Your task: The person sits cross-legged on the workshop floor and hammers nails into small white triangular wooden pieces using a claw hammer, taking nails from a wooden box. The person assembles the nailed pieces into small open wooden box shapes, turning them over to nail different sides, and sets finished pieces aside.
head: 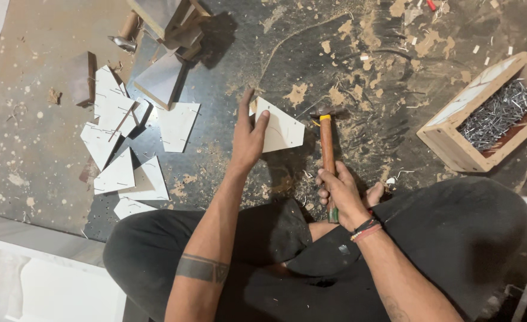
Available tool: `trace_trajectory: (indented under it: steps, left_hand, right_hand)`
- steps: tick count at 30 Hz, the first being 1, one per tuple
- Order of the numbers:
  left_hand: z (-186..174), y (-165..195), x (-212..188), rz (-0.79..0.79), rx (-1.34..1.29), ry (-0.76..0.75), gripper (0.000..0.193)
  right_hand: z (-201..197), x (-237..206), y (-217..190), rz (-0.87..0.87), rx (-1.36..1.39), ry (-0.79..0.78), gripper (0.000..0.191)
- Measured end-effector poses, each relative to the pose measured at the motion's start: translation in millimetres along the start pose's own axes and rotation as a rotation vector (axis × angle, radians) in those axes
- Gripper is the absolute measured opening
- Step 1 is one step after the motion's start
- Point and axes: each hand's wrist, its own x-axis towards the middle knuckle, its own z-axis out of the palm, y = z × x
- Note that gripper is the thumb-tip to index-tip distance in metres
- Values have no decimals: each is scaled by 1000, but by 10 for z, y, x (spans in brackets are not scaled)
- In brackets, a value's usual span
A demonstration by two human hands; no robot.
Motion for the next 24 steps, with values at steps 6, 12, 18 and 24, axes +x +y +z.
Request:
trace_trajectory:
  steps: [6,12,18,24]
  left_hand:
    - [68,58,-7,99,122,78,51]
    - [122,104,-10,-113,82,70,50]
    - [112,47,1,97,86,100,45]
    - [110,5,1,49,71,81,46]
  right_hand:
    - [93,-193,-29,-308,-310,134,33]
    - [184,-93,60,-378,-643,141,33]
    - [111,-178,-2,-298,-408,52,27]
    - [302,-342,34,-716,-160,146,22]
